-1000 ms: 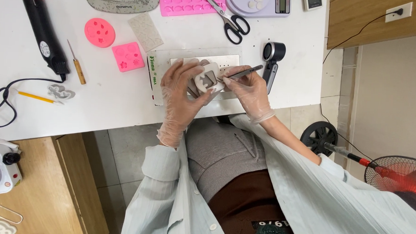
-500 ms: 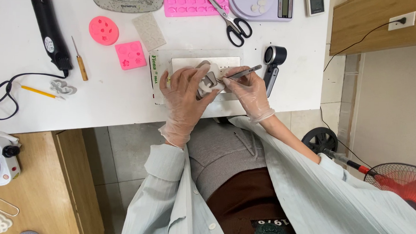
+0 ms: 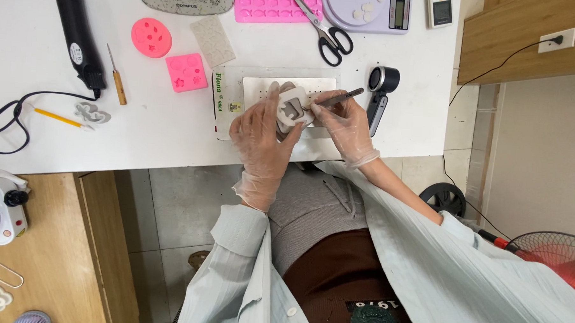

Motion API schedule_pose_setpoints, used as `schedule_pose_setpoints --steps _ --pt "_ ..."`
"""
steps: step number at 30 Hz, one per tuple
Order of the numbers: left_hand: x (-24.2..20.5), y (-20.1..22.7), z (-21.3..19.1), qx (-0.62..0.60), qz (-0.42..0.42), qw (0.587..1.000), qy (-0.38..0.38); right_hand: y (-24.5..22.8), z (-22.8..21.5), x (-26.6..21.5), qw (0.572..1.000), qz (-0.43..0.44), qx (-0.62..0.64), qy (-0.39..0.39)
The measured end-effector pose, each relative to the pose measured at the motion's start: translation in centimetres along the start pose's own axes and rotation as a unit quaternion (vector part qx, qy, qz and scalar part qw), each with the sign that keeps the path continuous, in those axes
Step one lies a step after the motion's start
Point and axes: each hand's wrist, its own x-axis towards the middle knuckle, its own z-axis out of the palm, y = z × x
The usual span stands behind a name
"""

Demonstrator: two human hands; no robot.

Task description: Assembling a modular candle mold and preparing small wax components using tweezers and a stirring tool.

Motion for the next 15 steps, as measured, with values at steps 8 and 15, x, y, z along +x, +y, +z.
schedule_pose_setpoints --steps 8,15 --pt "0.1 0.2 0.0 0.052 0.002 0.999 0.000 1.5 -0.2 0.2 0.999 -0.020 0.037 -0.020" --pt "0.7 0.4 -0.3 0.060 0.004 0.998 -0.020 -1.6 0.8 -0.1 0.998 -0.039 0.030 -0.049"
